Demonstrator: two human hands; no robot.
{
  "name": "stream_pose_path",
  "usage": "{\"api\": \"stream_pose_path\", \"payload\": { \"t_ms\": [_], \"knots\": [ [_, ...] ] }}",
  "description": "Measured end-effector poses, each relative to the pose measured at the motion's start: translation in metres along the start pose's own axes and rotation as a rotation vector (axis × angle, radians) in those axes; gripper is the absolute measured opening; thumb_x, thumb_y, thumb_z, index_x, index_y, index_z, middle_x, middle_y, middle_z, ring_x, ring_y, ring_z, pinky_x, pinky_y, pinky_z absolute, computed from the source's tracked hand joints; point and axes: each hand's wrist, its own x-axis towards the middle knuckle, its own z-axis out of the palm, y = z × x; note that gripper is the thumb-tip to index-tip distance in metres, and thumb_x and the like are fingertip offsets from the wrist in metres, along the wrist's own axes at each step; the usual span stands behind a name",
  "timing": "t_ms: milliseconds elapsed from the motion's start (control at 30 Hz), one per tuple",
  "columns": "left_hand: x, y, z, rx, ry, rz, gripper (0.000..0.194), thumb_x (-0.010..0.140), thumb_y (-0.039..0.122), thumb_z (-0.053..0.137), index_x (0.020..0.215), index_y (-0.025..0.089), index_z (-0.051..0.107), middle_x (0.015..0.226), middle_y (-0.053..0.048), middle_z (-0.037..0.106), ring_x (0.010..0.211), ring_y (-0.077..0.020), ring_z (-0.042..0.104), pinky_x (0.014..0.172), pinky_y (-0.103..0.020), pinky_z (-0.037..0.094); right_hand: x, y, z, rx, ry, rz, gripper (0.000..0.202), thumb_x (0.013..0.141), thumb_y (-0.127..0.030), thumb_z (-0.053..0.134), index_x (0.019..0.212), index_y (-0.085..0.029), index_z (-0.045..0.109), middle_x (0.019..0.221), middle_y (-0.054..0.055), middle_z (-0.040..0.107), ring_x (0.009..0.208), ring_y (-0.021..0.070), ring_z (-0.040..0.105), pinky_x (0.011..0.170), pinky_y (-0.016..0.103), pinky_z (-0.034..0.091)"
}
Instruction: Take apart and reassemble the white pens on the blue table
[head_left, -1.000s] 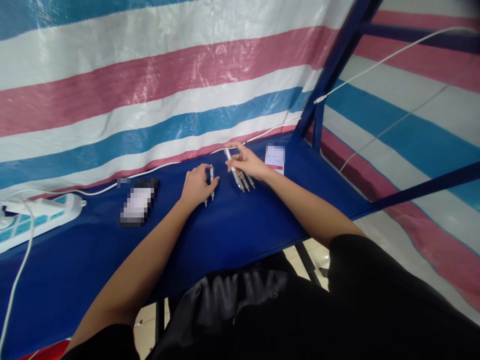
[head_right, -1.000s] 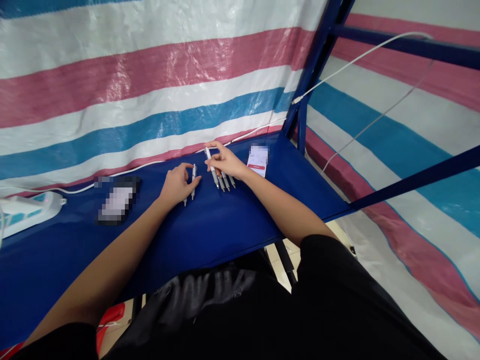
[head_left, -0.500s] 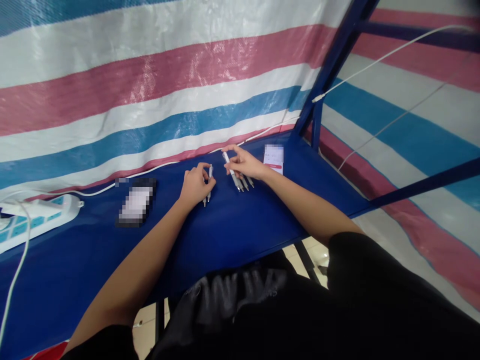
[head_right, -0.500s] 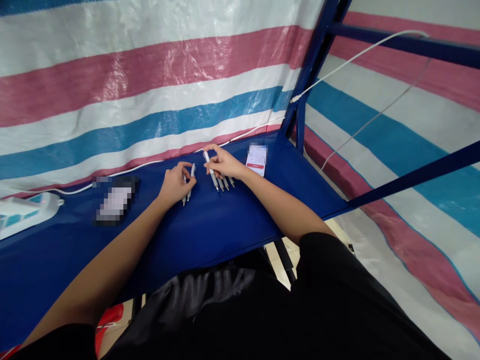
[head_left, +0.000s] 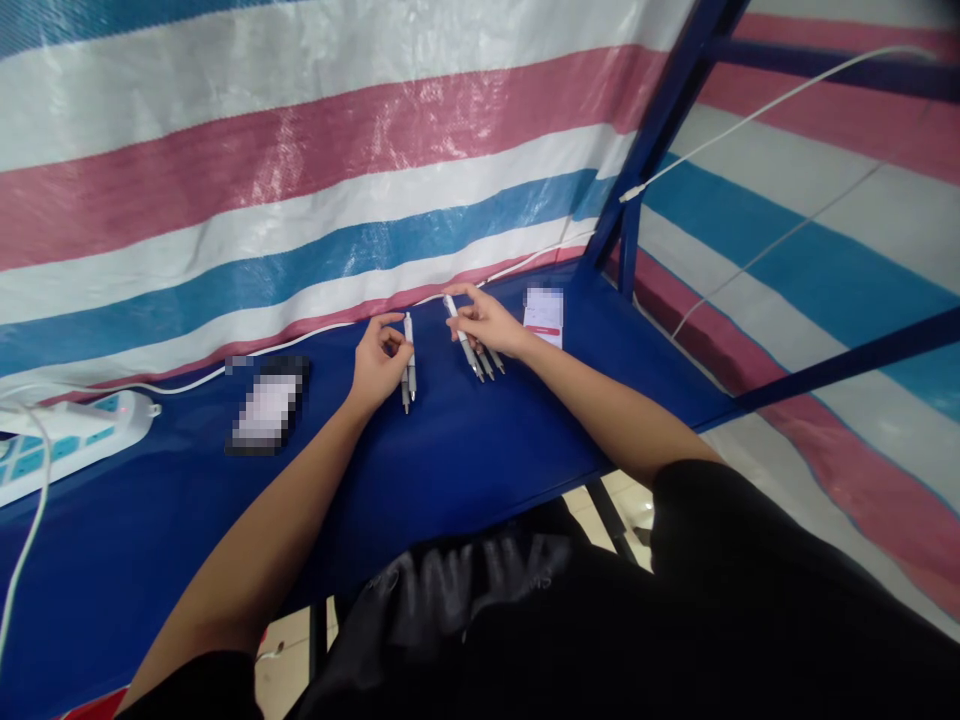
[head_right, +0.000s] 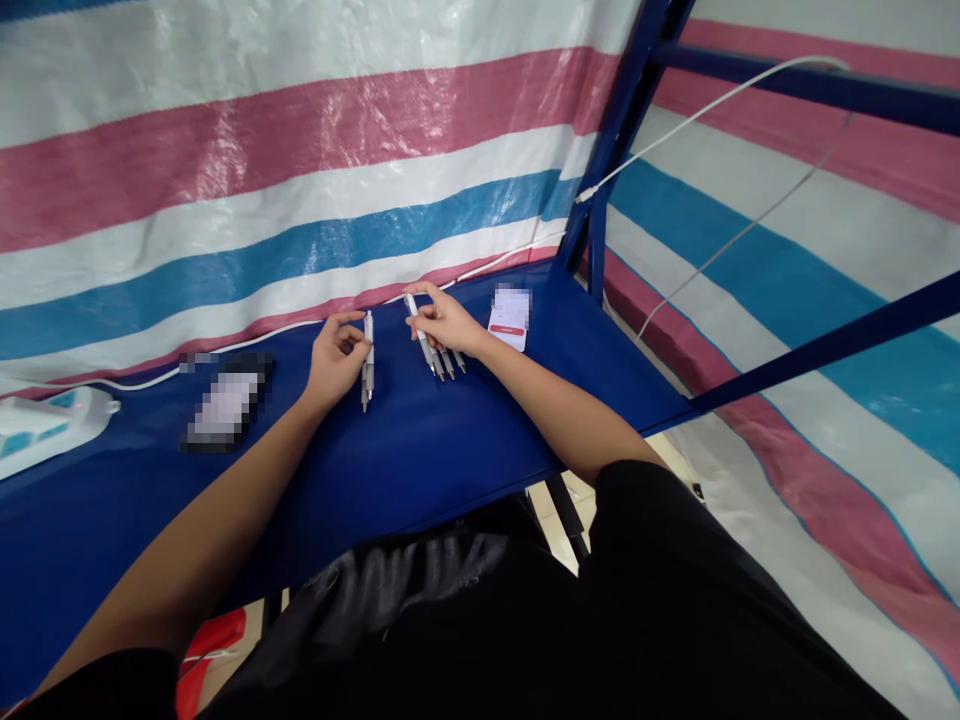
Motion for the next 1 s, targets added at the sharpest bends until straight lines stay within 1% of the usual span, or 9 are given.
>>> {"api": "stream_pose_path", "payload": {
  "t_ms": [100,233,367,467,567,700,767,867,1000],
  "knots": [
    [0.0024,-0.0041,-0.0007,-0.108,0.014,-0.002,0.047,0.079,0.018,0.073,0.126,0.022,0.072,0.074,0.006,0.064,0.062,-0.0132,0.056,0.063,-0.028,0.043,0.0011,0.0015,-0.0007,0.023,0.037,-0.036,0.050,0.102,-0.018,0.069,0.145,-0.025,0.044,0.078,-0.008,0.071,0.046,0.0102,0.053,0.041,0.019,0.043],
    [0.0028,-0.0070,-0.0018,-0.147,-0.011,0.019,0.050,0.080,0.018,0.074,0.130,0.022,0.073,0.075,0.006,0.064,0.063,-0.0128,0.056,0.062,-0.027,0.043,0.0005,0.0022,-0.0012,-0.005,-0.009,-0.018,0.049,0.101,-0.017,0.070,0.143,-0.024,0.045,0.077,-0.008,0.072,0.046,0.0106,0.052,0.040,0.020,0.042],
    [0.0037,-0.0091,-0.0030,-0.165,-0.031,0.010,0.053,0.079,0.017,0.075,0.131,0.023,0.075,0.076,0.005,0.063,0.062,-0.0127,0.055,0.061,-0.027,0.042,-0.0009,0.0011,0.0000,0.015,-0.019,0.006,0.053,0.101,-0.014,0.070,0.145,-0.025,0.043,0.084,-0.005,0.077,0.049,0.0108,0.057,0.043,0.020,0.046],
    [0.0057,-0.0101,-0.0046,-0.208,-0.065,-0.014,0.051,0.078,0.019,0.075,0.128,0.024,0.078,0.077,0.004,0.064,0.064,-0.0136,0.057,0.062,-0.027,0.044,-0.0016,-0.0005,0.0003,0.002,-0.026,0.026,0.048,0.101,-0.014,0.070,0.141,-0.024,0.047,0.083,-0.005,0.077,0.048,0.0103,0.055,0.043,0.020,0.044],
    [0.0078,-0.0106,-0.0064,-0.252,-0.069,-0.036,0.049,0.078,0.020,0.075,0.126,0.025,0.079,0.077,0.004,0.064,0.066,-0.0149,0.060,0.064,-0.028,0.048,-0.0002,0.0006,-0.0005,-0.023,-0.021,0.021,0.043,0.101,-0.014,0.070,0.137,-0.024,0.049,0.081,-0.005,0.075,0.047,0.0100,0.052,0.042,0.020,0.043],
    [0.0091,-0.0112,-0.0077,-0.281,-0.063,-0.051,0.050,0.078,0.020,0.076,0.127,0.026,0.078,0.077,0.004,0.064,0.068,-0.0155,0.061,0.065,-0.028,0.049,0.0037,0.0053,-0.0005,-0.025,0.026,-0.006,0.048,0.100,-0.013,0.070,0.141,-0.025,0.046,0.085,-0.005,0.078,0.050,0.0102,0.055,0.044,0.019,0.046],
    [0.0090,-0.0112,-0.0076,-0.295,-0.066,-0.061,0.049,0.076,0.020,0.076,0.125,0.026,0.077,0.076,0.004,0.064,0.067,-0.0154,0.061,0.065,-0.027,0.049,0.0048,0.0062,0.0007,-0.033,0.023,-0.021,0.048,0.100,-0.014,0.069,0.141,-0.024,0.047,0.084,-0.005,0.077,0.049,0.0099,0.053,0.044,0.019,0.045],
    [0.0085,-0.0101,-0.0073,-0.299,-0.076,-0.075,0.048,0.075,0.021,0.075,0.123,0.027,0.075,0.076,0.004,0.063,0.066,-0.0156,0.061,0.064,-0.027,0.049,0.0038,0.0036,0.0033,-0.039,0.011,-0.026,0.048,0.099,-0.014,0.070,0.140,-0.023,0.048,0.082,-0.004,0.077,0.048,0.0100,0.052,0.044,0.020,0.044],
    [0.0075,-0.0067,-0.0071,-0.281,-0.069,-0.079,0.048,0.075,0.023,0.076,0.124,0.027,0.073,0.076,0.003,0.062,0.068,-0.0166,0.061,0.067,-0.029,0.050,0.0007,-0.0020,0.0050,-0.039,0.014,-0.011,0.056,0.097,-0.015,0.073,0.146,-0.024,0.046,0.084,-0.004,0.078,0.050,0.0107,0.055,0.045,0.021,0.046]
  ]
}}
